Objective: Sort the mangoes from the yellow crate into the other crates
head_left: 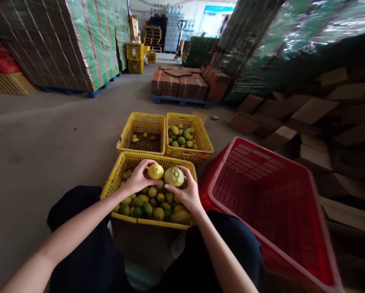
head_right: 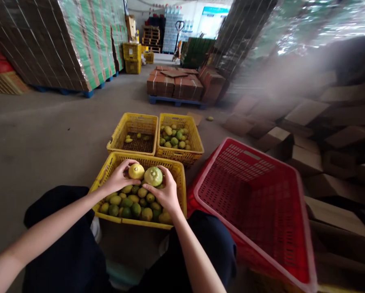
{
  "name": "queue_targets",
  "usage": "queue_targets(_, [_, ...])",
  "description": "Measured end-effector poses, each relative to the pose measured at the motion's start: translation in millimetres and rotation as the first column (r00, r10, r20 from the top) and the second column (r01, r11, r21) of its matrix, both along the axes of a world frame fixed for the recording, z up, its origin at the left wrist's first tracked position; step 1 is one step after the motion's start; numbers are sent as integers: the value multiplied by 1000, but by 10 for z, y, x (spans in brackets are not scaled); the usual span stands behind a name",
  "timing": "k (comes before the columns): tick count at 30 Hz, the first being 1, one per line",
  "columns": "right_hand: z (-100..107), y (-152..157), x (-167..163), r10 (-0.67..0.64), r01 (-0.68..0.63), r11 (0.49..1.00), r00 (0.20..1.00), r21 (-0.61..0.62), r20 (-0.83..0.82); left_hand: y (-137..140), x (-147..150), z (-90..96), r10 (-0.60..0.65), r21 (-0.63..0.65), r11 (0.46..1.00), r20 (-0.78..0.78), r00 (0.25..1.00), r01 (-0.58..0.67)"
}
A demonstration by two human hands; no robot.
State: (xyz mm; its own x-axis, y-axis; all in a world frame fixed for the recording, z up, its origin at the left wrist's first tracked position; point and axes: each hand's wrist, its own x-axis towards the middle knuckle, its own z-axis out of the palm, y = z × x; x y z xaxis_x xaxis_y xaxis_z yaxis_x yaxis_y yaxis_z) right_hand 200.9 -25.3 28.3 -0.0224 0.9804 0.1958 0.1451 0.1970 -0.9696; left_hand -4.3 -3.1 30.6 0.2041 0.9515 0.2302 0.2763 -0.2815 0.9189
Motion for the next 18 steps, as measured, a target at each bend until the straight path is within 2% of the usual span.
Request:
queue_targets(3, [-27,28,-16,-48,40,997,993,73,104,-30,-31,48,-27,63,998,-41,999,29])
queue_targets(9, [49,46,-83,-114,32,965,945,261,306,-48,-122,77,14,206,978,-175,985,22])
queue_targets(15, [46,57,-86,-166,43,949,911,313,378,-50,-135,41,118,379,926,-270,956,-7])
queue_targets(18, [15,55,-60,-182,41,945,889,324,420,-68,-139,33,157,424,906,-310,938,-12])
